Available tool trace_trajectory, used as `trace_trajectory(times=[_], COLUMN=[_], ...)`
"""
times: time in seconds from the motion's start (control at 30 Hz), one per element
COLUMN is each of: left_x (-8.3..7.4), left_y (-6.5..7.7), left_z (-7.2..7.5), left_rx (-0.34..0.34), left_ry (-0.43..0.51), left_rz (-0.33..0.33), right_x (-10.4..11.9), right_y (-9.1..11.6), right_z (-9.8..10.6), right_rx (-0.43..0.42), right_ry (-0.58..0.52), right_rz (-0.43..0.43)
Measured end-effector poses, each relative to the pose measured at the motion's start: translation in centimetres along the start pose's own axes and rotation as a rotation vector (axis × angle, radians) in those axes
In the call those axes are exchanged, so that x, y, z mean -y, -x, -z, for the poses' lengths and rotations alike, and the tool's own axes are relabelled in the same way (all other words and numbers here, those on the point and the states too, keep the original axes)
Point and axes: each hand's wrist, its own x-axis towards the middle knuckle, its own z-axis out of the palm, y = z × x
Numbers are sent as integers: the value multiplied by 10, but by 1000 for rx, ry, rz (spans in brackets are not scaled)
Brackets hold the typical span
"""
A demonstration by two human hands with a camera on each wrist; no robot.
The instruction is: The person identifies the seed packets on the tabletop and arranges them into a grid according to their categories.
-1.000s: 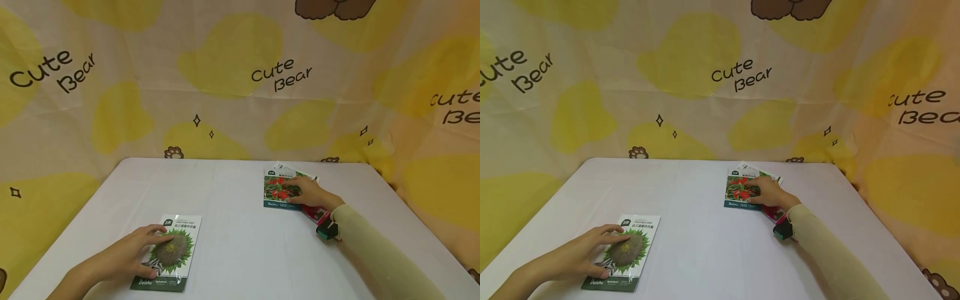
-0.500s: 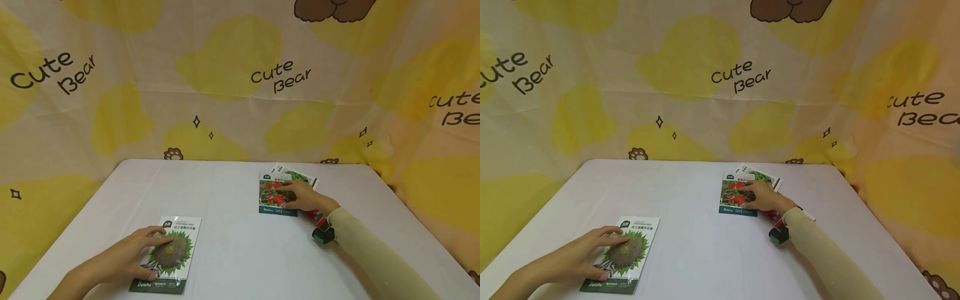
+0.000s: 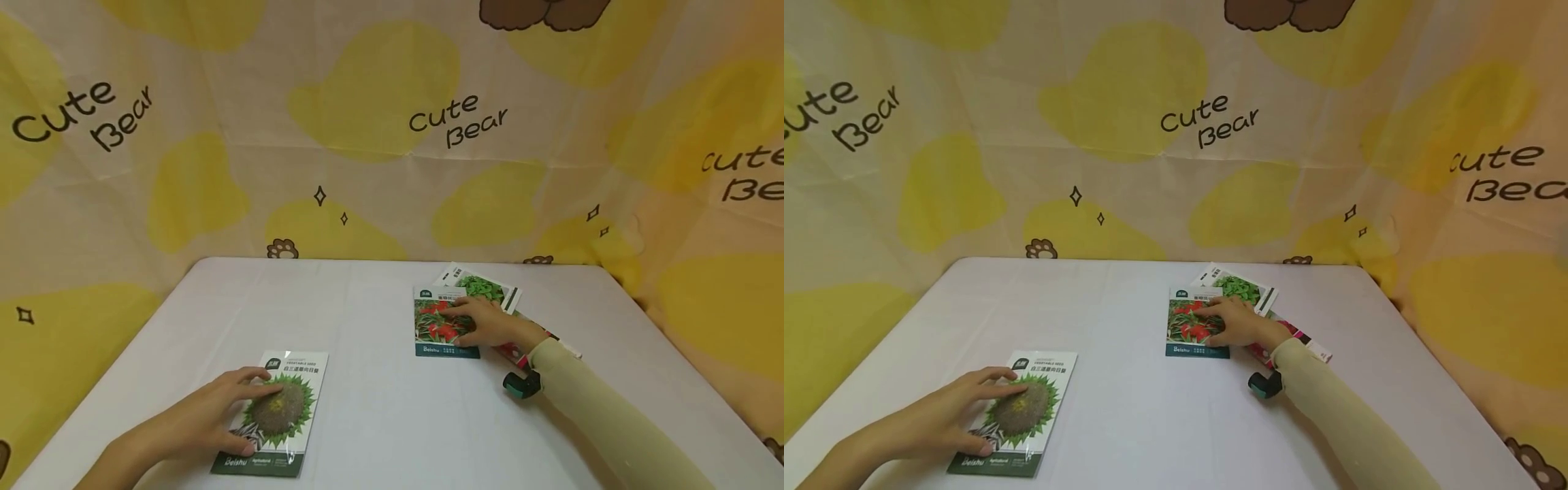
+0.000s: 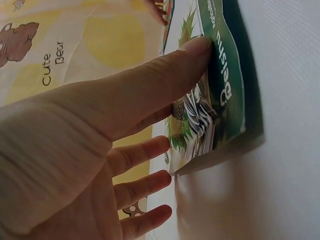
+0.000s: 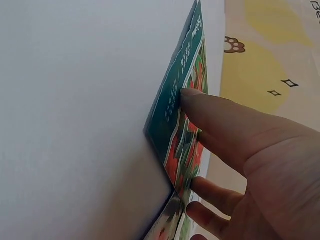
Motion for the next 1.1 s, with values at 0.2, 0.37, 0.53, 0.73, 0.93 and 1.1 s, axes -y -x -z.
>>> trace_trajectory(times=[0.2,0.37,0.53,0.73,0.93,1.1], left_x=[1,1,1,1,0,0], left_y=[0,0,1,2,2,3], left_z=[-1,-1,-1,-1,0,-1], left_rx=[-9,-8,-13,-20,-11,-15], left_ry=[-12,-13,-12,-16,-6,-7], left_rz=[-5,-5,-8,-11,-1,5], right_x=[3,7,14,20,21,24], right_y=[1,2,4,5,4,4], right_z=[-4,-5,-5,-5,-8,-9], right_rx=[9,9,10,12,13,18], right_ry=[-4,-3,2,19,43,34], right_rz=[2,-6,-14,-10,-6,7])
